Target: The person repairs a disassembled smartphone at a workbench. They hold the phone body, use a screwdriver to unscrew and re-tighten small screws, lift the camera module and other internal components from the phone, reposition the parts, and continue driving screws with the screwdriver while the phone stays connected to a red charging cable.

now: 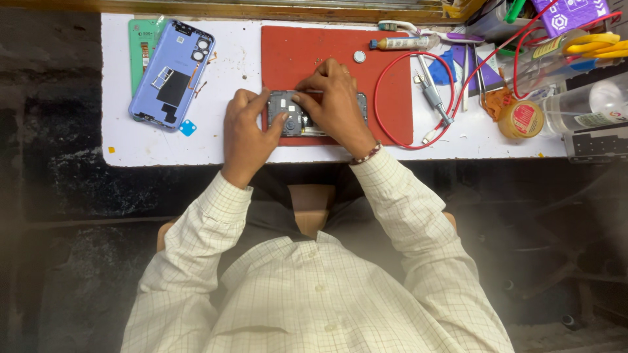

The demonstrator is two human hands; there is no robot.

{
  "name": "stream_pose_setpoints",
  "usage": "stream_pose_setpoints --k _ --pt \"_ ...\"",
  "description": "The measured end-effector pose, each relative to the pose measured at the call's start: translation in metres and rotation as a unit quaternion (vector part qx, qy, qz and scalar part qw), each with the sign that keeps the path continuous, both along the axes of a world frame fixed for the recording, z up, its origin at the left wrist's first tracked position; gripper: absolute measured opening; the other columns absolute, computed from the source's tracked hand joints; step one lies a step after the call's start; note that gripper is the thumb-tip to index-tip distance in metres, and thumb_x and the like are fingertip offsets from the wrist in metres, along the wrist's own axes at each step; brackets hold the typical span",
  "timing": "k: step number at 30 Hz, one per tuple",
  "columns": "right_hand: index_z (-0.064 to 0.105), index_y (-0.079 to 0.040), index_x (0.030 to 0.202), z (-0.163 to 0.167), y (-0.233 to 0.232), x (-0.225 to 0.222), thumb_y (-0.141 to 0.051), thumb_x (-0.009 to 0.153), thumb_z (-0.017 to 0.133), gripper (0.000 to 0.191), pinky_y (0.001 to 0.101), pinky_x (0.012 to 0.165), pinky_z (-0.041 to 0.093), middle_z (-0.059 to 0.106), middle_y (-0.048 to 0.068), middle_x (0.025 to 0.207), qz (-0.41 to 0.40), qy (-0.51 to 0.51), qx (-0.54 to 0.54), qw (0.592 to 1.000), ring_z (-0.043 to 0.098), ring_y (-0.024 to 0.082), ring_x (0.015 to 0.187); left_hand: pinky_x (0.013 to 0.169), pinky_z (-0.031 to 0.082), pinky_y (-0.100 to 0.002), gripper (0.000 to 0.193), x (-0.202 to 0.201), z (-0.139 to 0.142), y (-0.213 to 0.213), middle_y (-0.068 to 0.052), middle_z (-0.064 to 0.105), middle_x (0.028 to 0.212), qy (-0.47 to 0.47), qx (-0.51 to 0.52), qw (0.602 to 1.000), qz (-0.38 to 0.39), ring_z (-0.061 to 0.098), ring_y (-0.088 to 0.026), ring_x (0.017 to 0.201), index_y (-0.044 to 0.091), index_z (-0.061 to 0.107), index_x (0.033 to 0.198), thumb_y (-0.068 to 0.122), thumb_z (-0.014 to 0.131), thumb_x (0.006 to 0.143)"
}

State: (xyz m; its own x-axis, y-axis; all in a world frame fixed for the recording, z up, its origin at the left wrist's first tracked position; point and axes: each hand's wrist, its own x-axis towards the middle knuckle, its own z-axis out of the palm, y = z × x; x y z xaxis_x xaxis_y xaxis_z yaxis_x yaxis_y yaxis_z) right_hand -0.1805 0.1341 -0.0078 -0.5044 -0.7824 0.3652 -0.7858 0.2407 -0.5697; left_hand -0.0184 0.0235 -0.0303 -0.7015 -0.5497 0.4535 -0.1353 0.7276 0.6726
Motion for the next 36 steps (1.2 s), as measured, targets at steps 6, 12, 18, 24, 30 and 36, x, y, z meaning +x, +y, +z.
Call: stream_pose_setpoints --k 6,12,18,24,30,36 --pt "0.077 -0.007 0.101 0.005 0.048 -0.013 -0.011 0.088 0.083 0.014 0.0381 0.086 0.05 0.057 0.009 0.106 -0.031 -0.029 -0.109 0.993 0.06 0.026 0.103 0.083 0.047 -0.043 0.052 -0.006 -0.001 0.014 -0.013 0.056 0.096 -0.04 0.001 0.999 0.027 0.054 -0.029 0.092 -0.008 0.065 0.131 0.019 0.08 0.089" --pt "0.076 -0.004 0.104 0.009 0.13 -0.056 -0.009 0.092 0.086 0.017 0.041 0.087 0.049 0.058 0.011 0.103 -0.234 0.068 -0.116 0.963 0.059 0.028 0.098 0.08 0.046 -0.042 0.051 -0.005 0.004 0.023 -0.013 0.056 0.095 -0.039 -0.025 0.998 0.036 0.052 -0.029 0.089 -0.007 0.067 0.126 0.024 0.081 0.089" --pt "0.076 -0.003 0.109 -0.013 0.153 -0.072 -0.013 0.09 0.087 0.024 0.0484 0.089 0.042 0.056 0.014 0.103 -0.266 0.135 -0.013 0.954 0.054 0.033 0.101 0.08 0.046 -0.043 0.043 -0.004 0.013 0.02 -0.011 0.058 0.091 -0.055 0.025 0.998 0.036 0.054 -0.029 0.087 -0.001 0.071 0.122 0.027 0.082 0.09" --pt "0.072 -0.003 0.114 -0.026 0.149 -0.075 -0.01 0.096 0.079 0.02 0.0476 0.095 0.04 0.057 0.013 0.107 -0.268 0.133 -0.011 0.954 0.055 0.033 0.106 0.08 0.049 -0.044 0.026 -0.022 0.018 -0.005 -0.011 0.059 0.093 -0.06 -0.021 0.998 0.021 0.059 -0.032 0.09 0.004 0.073 0.104 0.021 0.084 0.088" --pt "0.064 0.0 0.121 -0.022 0.151 -0.07 -0.007 0.106 0.069 0.018 0.044 0.097 0.044 0.054 0.014 0.114 -0.243 0.09 -0.067 0.964 0.055 0.031 0.108 0.084 0.053 -0.039 0.017 -0.081 0.017 -0.034 -0.007 0.061 0.097 -0.051 0.037 0.993 -0.102 0.063 -0.025 0.096 0.004 0.067 0.094 0.009 0.081 0.087" --pt "0.06 0.004 0.127 -0.017 0.153 -0.064 -0.008 0.113 0.062 0.018 0.0364 0.094 0.053 0.05 0.015 0.119 -0.179 0.047 -0.148 0.972 0.058 0.025 0.106 0.08 0.052 -0.04 0.02 -0.121 0.003 -0.041 -0.005 0.062 0.09 -0.076 0.021 0.989 -0.126 0.063 -0.023 0.091 0.006 0.066 0.088 0.013 0.085 0.084"
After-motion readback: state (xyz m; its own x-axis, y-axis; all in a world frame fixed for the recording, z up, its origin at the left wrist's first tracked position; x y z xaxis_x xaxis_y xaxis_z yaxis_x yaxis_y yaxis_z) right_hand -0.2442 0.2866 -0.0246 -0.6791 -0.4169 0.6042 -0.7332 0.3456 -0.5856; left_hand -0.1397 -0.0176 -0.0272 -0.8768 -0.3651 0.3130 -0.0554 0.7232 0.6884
